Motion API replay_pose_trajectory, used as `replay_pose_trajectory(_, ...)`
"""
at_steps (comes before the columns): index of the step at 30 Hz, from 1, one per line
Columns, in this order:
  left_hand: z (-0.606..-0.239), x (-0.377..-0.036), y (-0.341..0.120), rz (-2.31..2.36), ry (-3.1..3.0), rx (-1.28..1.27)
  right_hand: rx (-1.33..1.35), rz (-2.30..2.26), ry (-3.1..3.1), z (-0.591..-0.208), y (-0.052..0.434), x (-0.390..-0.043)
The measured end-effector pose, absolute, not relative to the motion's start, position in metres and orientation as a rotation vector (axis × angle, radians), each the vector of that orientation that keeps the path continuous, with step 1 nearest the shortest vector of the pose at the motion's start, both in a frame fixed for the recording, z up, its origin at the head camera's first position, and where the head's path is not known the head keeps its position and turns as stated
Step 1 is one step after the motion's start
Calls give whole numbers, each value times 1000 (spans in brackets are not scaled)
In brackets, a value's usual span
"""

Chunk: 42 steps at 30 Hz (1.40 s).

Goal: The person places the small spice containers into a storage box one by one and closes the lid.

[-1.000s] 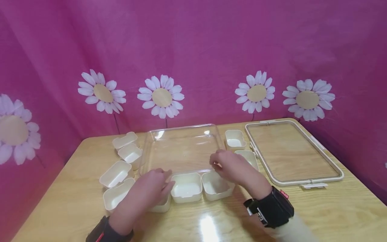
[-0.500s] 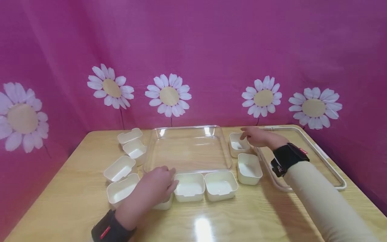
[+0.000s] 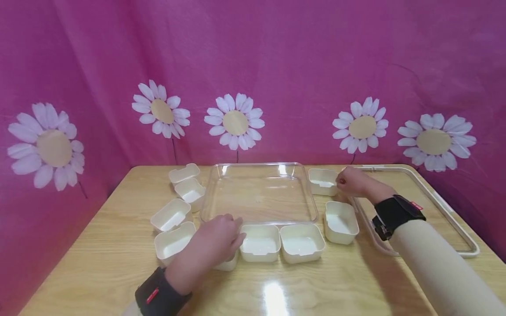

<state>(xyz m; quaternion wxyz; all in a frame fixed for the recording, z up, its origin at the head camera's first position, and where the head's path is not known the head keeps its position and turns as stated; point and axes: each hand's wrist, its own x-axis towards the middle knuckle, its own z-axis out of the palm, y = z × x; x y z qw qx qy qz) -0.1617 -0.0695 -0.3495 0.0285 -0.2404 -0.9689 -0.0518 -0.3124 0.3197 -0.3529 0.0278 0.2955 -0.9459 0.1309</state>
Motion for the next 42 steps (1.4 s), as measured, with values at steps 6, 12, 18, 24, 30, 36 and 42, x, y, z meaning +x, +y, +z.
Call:
replay_pose_trajectory(6,-348,-161,-73,-175,-2971,-711,959,462,-2872,-357,321,-309)
replay_pose_trajectory(12,-348,-162,-69,-192,-2983,-750,852,502,-2872,-362,334,-300)
replay_pose_trajectory(18,-347,-164,-68,-193,-2999,-774,786,509,-2888,-362,337,-298)
replay_pose_trajectory(24,-342,-168,-77,-244,-3035,-607,746,492,-2909,-363,333,-302)
replay_pose_trajectory(30,-342,-171,-84,-258,-2927,-394,760,464,-2878,-364,331,-303)
replay_pose_trajectory(36,-343,-175,-84,-271,-2950,-286,853,454,-2754,-363,333,-302)
replay_pose_trajectory(42,-342,-179,-88,-342,-2941,-239,821,384,-2616,-348,331,-301)
